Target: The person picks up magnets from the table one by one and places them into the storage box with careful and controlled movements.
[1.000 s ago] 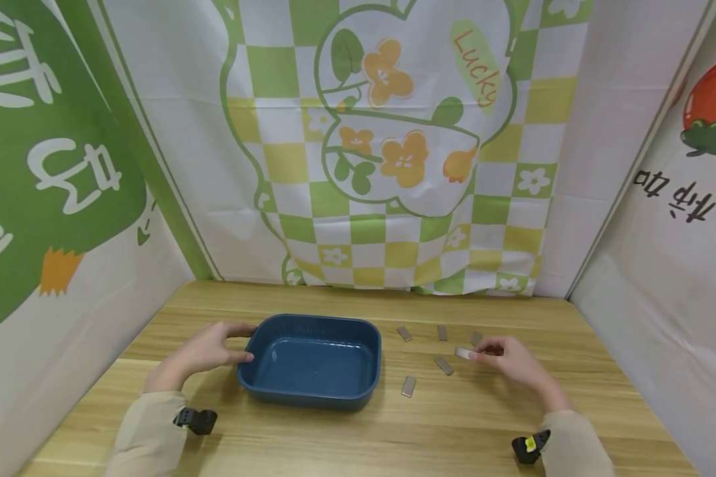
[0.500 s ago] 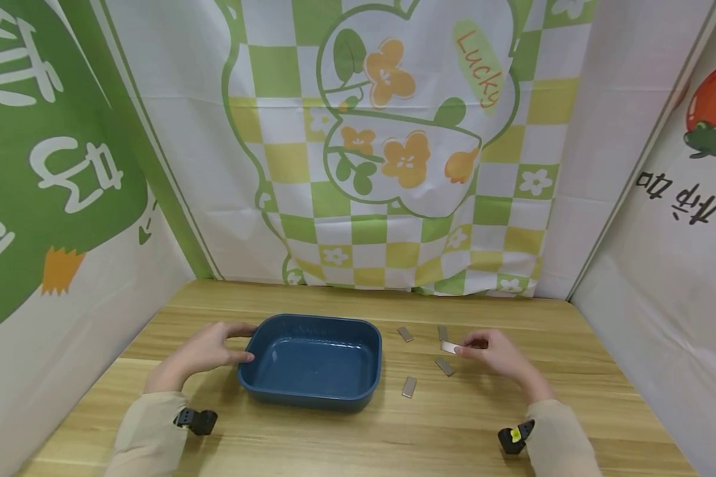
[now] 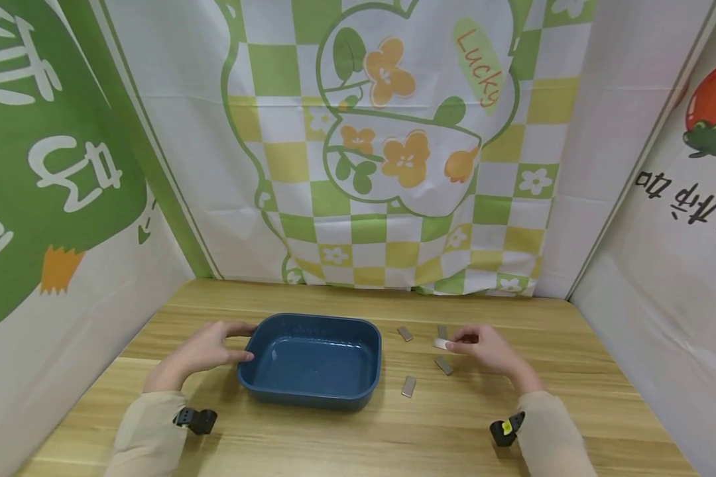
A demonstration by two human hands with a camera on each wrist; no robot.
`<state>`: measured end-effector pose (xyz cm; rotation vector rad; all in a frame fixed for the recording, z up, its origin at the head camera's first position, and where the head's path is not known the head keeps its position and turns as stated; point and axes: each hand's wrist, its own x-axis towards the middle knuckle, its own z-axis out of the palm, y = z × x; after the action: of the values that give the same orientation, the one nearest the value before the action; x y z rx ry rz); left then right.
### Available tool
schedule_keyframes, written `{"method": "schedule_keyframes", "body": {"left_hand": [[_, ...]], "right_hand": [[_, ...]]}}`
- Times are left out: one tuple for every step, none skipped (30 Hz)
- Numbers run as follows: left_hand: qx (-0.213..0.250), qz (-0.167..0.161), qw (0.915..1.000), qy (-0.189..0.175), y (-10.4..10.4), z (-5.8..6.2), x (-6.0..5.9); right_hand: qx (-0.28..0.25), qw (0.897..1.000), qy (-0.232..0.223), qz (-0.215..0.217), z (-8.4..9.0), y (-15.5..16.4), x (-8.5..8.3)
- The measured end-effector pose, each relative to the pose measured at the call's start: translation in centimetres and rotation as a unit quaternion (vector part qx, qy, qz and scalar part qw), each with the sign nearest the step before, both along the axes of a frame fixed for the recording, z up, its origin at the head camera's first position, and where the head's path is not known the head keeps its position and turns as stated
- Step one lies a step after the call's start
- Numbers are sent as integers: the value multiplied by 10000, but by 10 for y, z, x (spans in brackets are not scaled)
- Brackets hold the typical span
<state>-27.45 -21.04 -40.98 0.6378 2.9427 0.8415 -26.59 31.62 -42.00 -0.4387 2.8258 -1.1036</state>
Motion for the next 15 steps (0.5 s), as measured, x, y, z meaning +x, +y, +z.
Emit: {"method": "schedule_keyframes", "body": {"left_hand": [[-6, 1, 10000, 0, 0, 0, 0], [-12, 6, 10000, -5, 0, 0, 0], [-24, 7, 10000, -3, 0, 0, 0], [-32, 15, 10000, -6, 0, 0, 0], [-34, 17, 10000, -5, 0, 0, 0], [-41, 8, 10000, 4, 0, 0, 0], [-36, 8, 10000, 3, 0, 0, 0], [-30, -1, 10000, 10, 1, 0, 0], [-29, -6, 10000, 21, 0, 0, 0], [-22, -6, 10000, 26, 0, 0, 0], [-20, -12, 10000, 39, 0, 0, 0], [-10, -14, 10000, 37, 0, 0, 0], [-11, -10, 10000, 38, 1, -1, 0], [-14, -9, 10000, 45, 1, -1, 0], [-14, -5, 10000, 42, 1, -1, 0]], "right_hand": [[-16, 10000, -16, 26, 1, -1, -1], [-35, 10000, -26, 62, 1, -3, -2], [-55, 9999, -43, 112, 2, -4, -2], [-58, 9998, -44, 158, 3, -5, -3], [-68, 9998, -57, 165, 3, -6, -4], [-63, 9998, -45, 191, 4, -8, -5], [-29, 9997, -34, 249, 5, -9, -6], [-42, 9996, -43, 258, 5, -11, -7], [-46, 9996, -55, 259, 6, -12, -8], [-52, 9997, -53, 252, 6, -14, -8], [-80, 9996, -69, 254, 7, -16, -9], [-86, 9996, -67, 268, 8, -17, -9], [-101, 9995, -82, 272, 9, -19, -10], [-143, 9995, -65, 266, 9, -20, -11], [-146, 9994, -41, 300, 10, -21, -11]]}}
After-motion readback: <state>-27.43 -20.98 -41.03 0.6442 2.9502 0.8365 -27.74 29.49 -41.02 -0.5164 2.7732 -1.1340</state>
